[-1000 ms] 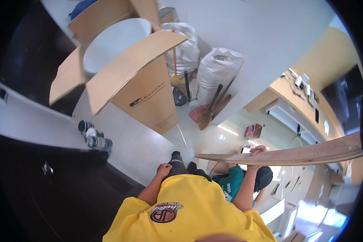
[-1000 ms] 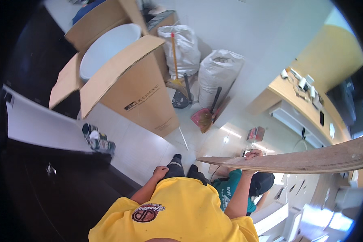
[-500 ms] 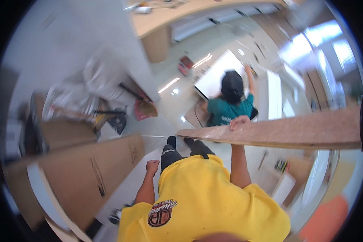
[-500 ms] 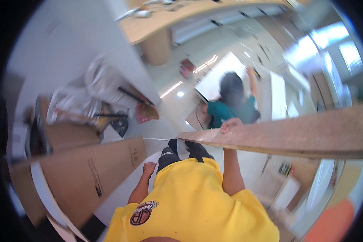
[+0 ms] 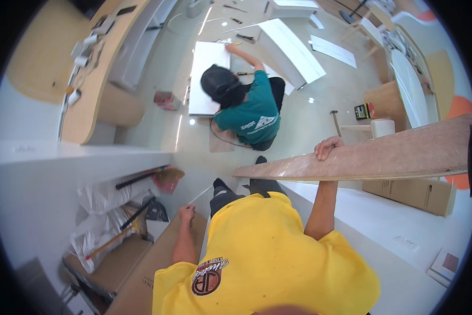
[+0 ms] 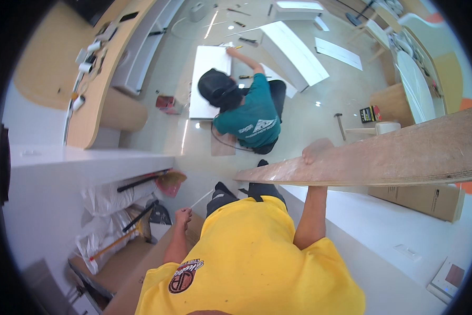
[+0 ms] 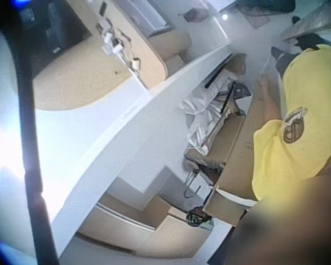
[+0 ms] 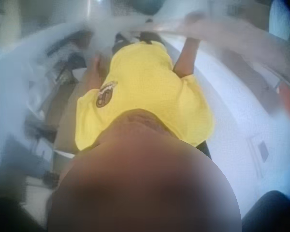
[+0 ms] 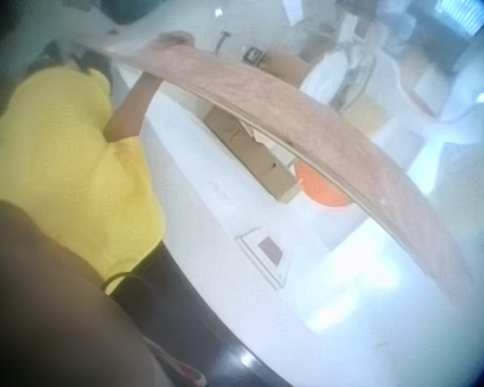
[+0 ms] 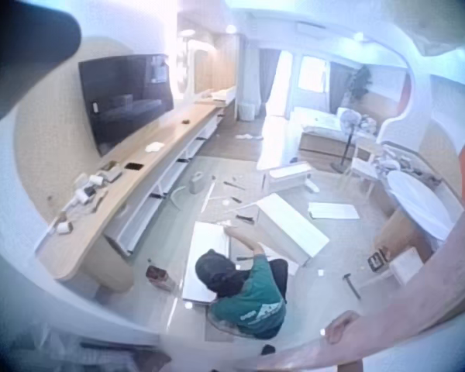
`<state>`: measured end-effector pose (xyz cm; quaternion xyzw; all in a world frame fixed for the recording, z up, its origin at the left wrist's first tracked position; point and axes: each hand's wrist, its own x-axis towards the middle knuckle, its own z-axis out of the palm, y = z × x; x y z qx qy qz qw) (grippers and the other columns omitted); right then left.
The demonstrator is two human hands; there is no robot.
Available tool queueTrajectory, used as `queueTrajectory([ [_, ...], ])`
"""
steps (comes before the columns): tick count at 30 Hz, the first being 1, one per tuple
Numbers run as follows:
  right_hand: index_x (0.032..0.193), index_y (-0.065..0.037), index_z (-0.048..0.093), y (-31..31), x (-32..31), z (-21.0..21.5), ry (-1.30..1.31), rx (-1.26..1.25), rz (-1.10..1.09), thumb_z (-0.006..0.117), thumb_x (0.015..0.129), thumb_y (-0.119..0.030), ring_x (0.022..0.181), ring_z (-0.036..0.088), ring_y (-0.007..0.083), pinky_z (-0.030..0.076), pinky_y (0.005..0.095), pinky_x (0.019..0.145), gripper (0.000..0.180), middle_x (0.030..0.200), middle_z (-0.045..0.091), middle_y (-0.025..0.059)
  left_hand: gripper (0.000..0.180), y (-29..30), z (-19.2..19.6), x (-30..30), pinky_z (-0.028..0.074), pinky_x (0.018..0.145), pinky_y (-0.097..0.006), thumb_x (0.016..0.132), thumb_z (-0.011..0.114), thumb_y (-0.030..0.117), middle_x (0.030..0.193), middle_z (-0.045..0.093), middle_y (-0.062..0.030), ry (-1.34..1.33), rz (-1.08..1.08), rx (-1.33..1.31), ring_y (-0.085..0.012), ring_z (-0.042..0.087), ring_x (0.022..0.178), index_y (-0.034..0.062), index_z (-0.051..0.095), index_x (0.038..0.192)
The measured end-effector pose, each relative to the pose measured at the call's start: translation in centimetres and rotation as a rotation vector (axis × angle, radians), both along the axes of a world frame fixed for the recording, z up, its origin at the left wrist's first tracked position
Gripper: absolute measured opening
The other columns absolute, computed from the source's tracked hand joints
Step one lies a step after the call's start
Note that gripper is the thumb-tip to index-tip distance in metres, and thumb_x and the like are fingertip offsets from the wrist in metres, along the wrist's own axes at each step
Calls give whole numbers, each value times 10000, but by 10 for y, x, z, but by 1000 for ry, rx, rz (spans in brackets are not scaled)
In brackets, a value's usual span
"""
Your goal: The person measures and marks a white panel using a tape measure and pencil, then moves around the room handling various flat panels and tools. They place a panel on the floor and continue measuring and marking it while seated.
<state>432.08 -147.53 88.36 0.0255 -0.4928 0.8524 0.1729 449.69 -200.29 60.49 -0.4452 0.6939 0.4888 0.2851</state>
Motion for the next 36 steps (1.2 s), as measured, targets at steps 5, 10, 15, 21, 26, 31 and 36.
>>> queueTrajectory([
  [5, 900, -2, 541, 109, -11, -31, 22, -314, -162, 511, 966, -428, 585, 561, 199, 479, 335, 634, 432, 645, 564, 106, 249, 76, 28, -95, 501, 595, -291, 922, 672, 233, 893, 674, -46, 17, -69, 9, -156, 641, 756, 26, 687, 1059],
  [10, 958, 20, 561, 194, -26, -23, -111, 90, -486, 547, 942, -467, 585, 562, 203, 476, 331, 616, 488, 631, 570, 112, 321, 168, 49, -159, 517, 642, -297, 921, 676, 249, 894, 682, -54, 135, -163, 48, -154, 649, 773, 5, 687, 1130],
  [15, 967, 30, 589, 247, -32, 3, 16, 98, -442, 496, 928, -558, 560, 545, 198, 466, 310, 589, 596, 615, 574, 89, 334, 222, 51, -177, 504, 667, -296, 890, 699, 230, 825, 699, -67, 168, -366, 24, -139, 644, 751, -27, 713, 1103],
  [21, 884, 2, 584, 278, -31, 1, -103, 89, -837, 418, 955, -548, 496, 494, 180, 427, 310, 522, 580, 573, 537, 83, 309, 228, 58, -192, 520, 692, -325, 877, 708, 214, 898, 738, -104, 66, -555, -100, -169, 660, 745, -25, 733, 1070],
  [26, 865, -17, 584, 315, -18, 6, -219, 71, -1062, 385, 974, -537, 463, 442, 165, 413, 294, 505, 568, 530, 476, 55, 288, 237, 48, -235, 490, 553, -311, 884, 701, 204, 811, 700, -87, -37, -586, -109, -148, 615, 640, -22, 733, 1060],
  [31, 886, -4, 600, 370, -5, -6, -153, 79, -1204, 444, 968, -450, 490, 502, 189, 447, 300, 541, 479, 535, 512, 72, 288, 270, 31, -298, 445, 494, -270, 899, 684, 197, 721, 636, -50, 44, -472, 39, -127, 576, 593, -28, 713, 1076],
  [36, 878, -20, 597, 444, -15, -46, -414, 82, -1417, 418, 970, -512, 491, 507, 179, 461, 308, 538, 532, 523, 507, 74, 268, 331, 14, -357, 438, 486, -277, 896, 680, 194, 700, 630, -55, 64, -586, -32, -122, 566, 564, -22, 725, 1049],
])
